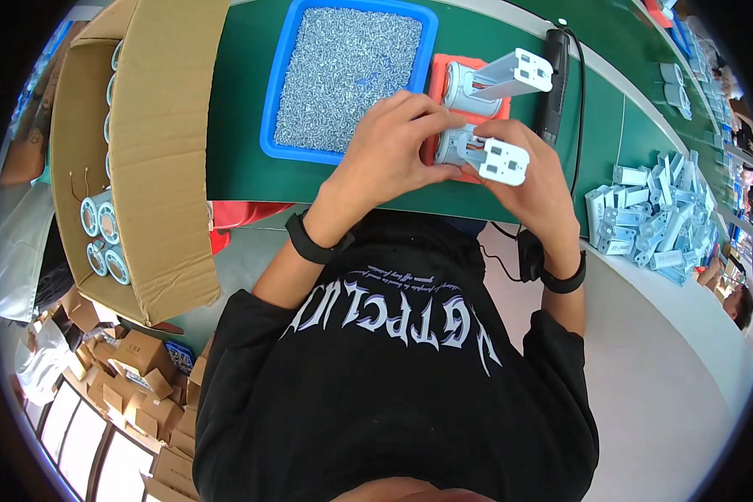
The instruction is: The person places batteries into a holder, fits a plastic casing over them, and secures the assembly by picking up screws from a tray and driving them into the casing with a power screwdriver.
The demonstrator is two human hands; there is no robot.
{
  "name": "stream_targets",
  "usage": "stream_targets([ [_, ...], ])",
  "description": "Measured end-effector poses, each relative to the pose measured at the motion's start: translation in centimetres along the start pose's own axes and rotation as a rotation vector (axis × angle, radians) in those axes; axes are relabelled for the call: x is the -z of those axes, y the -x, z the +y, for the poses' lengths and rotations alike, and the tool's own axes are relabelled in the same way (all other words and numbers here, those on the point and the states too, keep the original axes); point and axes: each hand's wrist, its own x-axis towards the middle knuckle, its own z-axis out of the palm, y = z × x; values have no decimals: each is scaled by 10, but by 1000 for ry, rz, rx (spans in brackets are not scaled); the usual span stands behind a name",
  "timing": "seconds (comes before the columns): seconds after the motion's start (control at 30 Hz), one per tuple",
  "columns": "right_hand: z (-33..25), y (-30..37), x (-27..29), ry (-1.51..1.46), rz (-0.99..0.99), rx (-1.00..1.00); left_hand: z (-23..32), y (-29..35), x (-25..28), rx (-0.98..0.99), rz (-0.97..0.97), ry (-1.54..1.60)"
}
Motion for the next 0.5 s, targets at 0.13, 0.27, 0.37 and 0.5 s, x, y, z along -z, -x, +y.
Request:
stream_targets([
  [0.13, -3, -4, 2, 70, 5, 19, 0, -7, 4, -14, -55, -28],
  [0.27, -11, -7, 6, 125, -28, -36, -4, -2, 0, 3, -55, 46],
  [0.37, -13, -10, 8, 124, -53, -79, -2, 3, -7, 23, 19, 92],
  [0.5, -13, -8, 5, 243, -50, -50, 0, 1, -7, 71, -10, 106],
])
